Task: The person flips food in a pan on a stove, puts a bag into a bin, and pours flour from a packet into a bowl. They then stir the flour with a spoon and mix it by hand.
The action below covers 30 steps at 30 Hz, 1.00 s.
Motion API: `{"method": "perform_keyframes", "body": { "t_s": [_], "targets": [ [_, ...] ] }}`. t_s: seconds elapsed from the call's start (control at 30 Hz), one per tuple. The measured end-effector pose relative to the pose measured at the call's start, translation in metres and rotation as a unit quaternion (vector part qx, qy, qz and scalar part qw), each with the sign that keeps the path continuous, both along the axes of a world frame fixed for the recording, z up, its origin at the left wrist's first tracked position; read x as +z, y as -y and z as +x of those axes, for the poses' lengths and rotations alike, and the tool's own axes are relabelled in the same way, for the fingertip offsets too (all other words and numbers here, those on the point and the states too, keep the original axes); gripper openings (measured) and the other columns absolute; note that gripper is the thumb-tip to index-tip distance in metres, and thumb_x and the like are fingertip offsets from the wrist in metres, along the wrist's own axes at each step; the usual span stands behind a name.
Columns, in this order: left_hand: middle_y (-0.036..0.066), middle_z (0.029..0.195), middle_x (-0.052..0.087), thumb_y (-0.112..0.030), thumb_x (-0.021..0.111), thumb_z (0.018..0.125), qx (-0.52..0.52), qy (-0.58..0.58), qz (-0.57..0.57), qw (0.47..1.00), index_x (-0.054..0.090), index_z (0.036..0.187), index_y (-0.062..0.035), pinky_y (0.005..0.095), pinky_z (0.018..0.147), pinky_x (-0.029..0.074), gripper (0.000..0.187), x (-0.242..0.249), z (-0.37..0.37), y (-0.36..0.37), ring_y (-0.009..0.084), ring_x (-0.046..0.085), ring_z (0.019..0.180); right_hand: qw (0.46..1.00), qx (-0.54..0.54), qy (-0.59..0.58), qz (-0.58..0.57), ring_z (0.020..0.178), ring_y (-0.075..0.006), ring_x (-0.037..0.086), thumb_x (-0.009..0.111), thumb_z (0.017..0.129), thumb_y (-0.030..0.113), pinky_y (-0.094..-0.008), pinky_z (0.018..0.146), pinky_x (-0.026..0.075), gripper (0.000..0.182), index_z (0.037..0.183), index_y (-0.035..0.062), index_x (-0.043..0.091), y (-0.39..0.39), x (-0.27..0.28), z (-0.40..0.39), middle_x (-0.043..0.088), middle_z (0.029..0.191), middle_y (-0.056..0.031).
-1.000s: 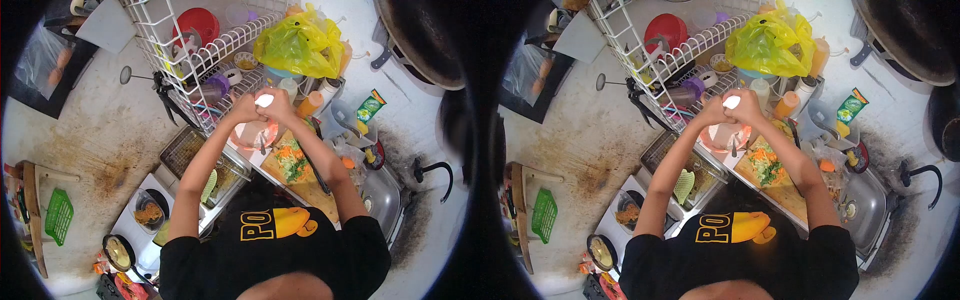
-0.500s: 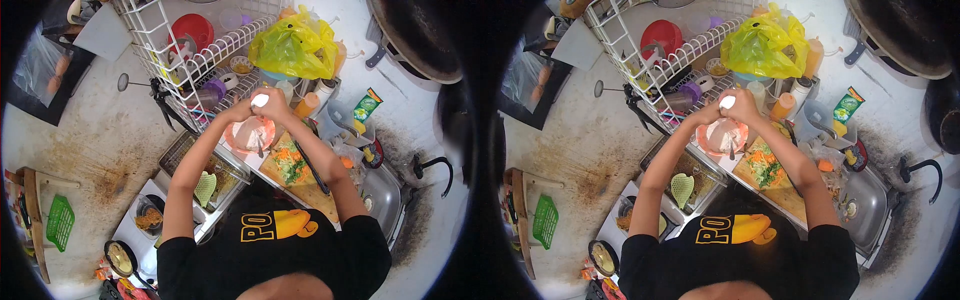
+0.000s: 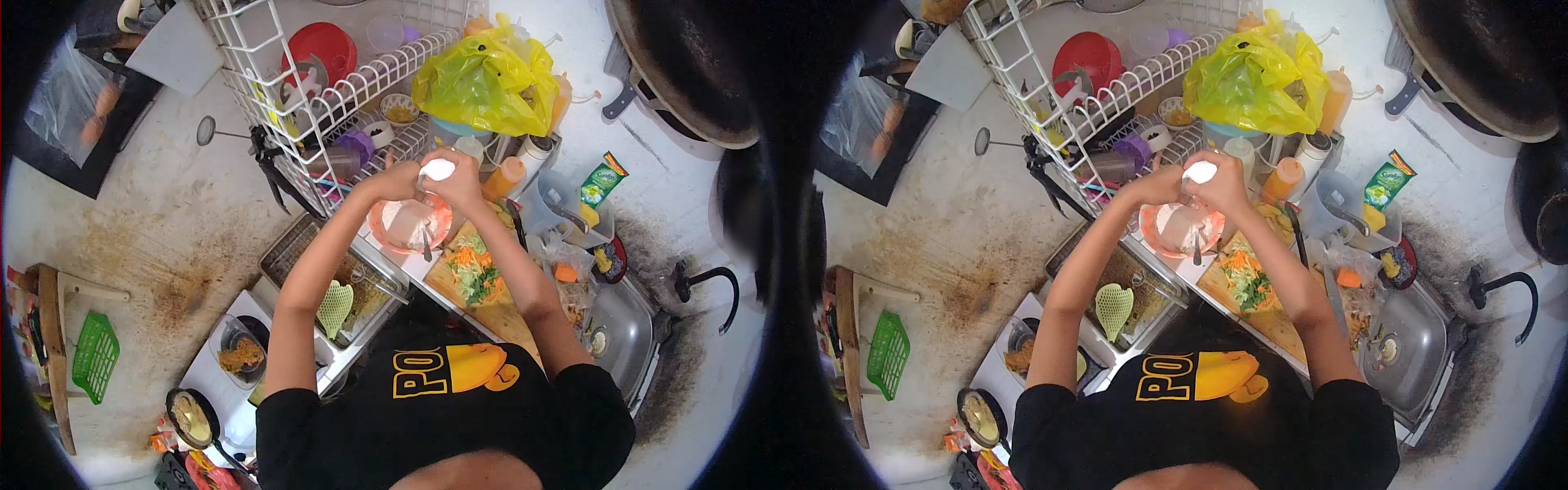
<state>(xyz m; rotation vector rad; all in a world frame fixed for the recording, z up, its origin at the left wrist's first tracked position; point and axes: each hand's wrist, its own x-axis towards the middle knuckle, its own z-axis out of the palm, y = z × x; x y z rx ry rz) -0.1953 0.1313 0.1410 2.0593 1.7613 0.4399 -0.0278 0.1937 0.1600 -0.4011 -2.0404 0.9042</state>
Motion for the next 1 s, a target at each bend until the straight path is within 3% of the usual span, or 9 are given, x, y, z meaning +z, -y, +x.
{"method": "perform_keyframes", "body": {
  "t_s": [0.1, 0.13, 0.23, 0.43, 0.5, 0.57, 0.7, 0.8, 1.0],
  "targets": [
    [0.016, 0.112, 0.067, -0.038, 0.079, 0.074, 0.036, -0.041, -0.063, 0.997, 0.059, 0.123, -0.005, 0.0654, 0.109, 0.012, 0.063, 0.018, 0.001, 0.014, 0.0296, 0.056, 0.119, 1.0, -0.013, 0.012, -0.008, 0.074, -0.0168, 0.067, 0.074, 0.061, 0.007, -0.031, 0.07, 0.053, 0.023, 0.084, 0.0065, 0.07, 0.003, -0.005, 0.007, 0.069, 0.08, -0.0068],
    [0.018, 0.118, 0.065, -0.028, 0.077, 0.076, -0.028, 0.056, -0.008, 0.998, 0.058, 0.125, -0.0022, 0.0481, 0.106, 0.035, 0.059, 0.011, -0.012, 0.014, 0.0276, 0.059, 0.114, 0.999, -0.02, 0.022, -0.02, 0.076, -0.0167, 0.067, 0.075, 0.06, 0.007, -0.0307, 0.071, 0.053, 0.024, 0.084, 0.0066, 0.07, 0.002, -0.003, 0.01, 0.069, 0.081, -0.0067],
    [0.015, 0.107, 0.07, -0.015, 0.076, 0.076, -0.062, 0.229, 0.018, 0.971, 0.065, 0.115, 0.0011, 0.0325, 0.091, 0.048, 0.044, -0.003, -0.03, 0.018, 0.0217, 0.065, 0.104, 0.999, -0.031, 0.005, 0.002, 0.075, -0.017, 0.067, 0.075, 0.059, 0.007, -0.0304, 0.071, 0.053, 0.025, 0.084, 0.0066, 0.07, -0.006, -0.007, 0.017, 0.069, 0.081, -0.0069],
    [0.006, 0.073, 0.072, 0.002, 0.072, 0.072, 0.116, 0.182, 0.042, 0.976, 0.073, 0.087, 0.0036, 0.0295, 0.085, 0.05, 0.015, -0.015, -0.015, 0.021, 0.0135, 0.067, 0.08, 0.999, -0.014, 0.022, -0.033, 0.077, -0.0162, 0.066, 0.075, 0.058, 0.005, -0.0295, 0.072, 0.052, 0.026, 0.083, 0.0064, 0.07, -0.009, -0.013, 0.014, 0.07, 0.082, -0.0066],
    [0.007, 0.086, 0.072, -0.002, 0.071, 0.078, 0.106, 0.147, 0.02, 0.983, 0.071, 0.094, 0.0046, 0.0304, 0.087, 0.049, 0.018, -0.015, -0.018, 0.024, 0.0131, 0.065, 0.086, 0.999, -0.016, 0.01, -0.045, 0.077, -0.0157, 0.066, 0.075, 0.058, 0.005, -0.0292, 0.073, 0.052, 0.026, 0.083, 0.0063, 0.07, -0.008, -0.014, 0.011, 0.07, 0.082, -0.0064],
    [0.009, 0.102, 0.07, -0.008, 0.07, 0.083, 0.101, 0.36, 0.055, 0.926, 0.068, 0.105, 0.0054, 0.0323, 0.089, 0.048, 0.026, -0.027, -0.02, 0.03, 0.0147, 0.062, 0.094, 0.998, -0.022, 0.0, -0.056, 0.077, -0.0151, 0.066, 0.075, 0.058, 0.005, -0.0288, 0.073, 0.052, 0.026, 0.084, 0.0063, 0.07, -0.007, -0.015, 0.012, 0.07, 0.082, -0.0062],
    [0.01, 0.116, 0.065, -0.015, 0.07, 0.086, 0.132, 0.466, 0.025, 0.874, 0.064, 0.116, 0.0051, 0.0329, 0.091, 0.048, 0.037, -0.038, -0.023, 0.046, 0.0168, 0.06, 0.102, 0.994, -0.025, -0.006, -0.109, 0.078, -0.0131, 0.065, 0.074, 0.059, 0.005, -0.0283, 0.074, 0.052, 0.025, 0.084, 0.0065, 0.07, -0.012, -0.006, 0.015, 0.07, 0.085, -0.0049],
    [0.015, 0.106, 0.071, -0.017, 0.072, 0.084, 0.124, 0.231, 0.083, 0.961, 0.072, 0.103, 0.0006, 0.0367, 0.086, 0.049, 0.027, -0.021, -0.005, 0.054, 0.0183, 0.064, 0.095, 0.995, -0.035, -0.023, -0.085, 0.08, -0.0118, 0.065, 0.074, 0.059, 0.005, -0.0279, 0.075, 0.052, 0.025, 0.083, 0.0069, 0.071, -0.017, -0.012, 0.016, 0.07, 0.086, -0.0042],
    [0.005, 0.067, 0.07, -0.015, 0.066, 0.084, 0.211, 0.062, 0.14, 0.966, 0.075, 0.089, -0.0071, 0.0448, 0.097, 0.027, 0.012, -0.025, 0.007, 0.043, 0.0208, 0.065, 0.075, 0.993, -0.017, 0.023, -0.113, 0.079, -0.0138, 0.065, 0.074, 0.059, 0.006, -0.0288, 0.074, 0.051, 0.025, 0.084, 0.0076, 0.071, -0.018, -0.017, 0.027, 0.069, 0.086, -0.0033]
  ]
}}
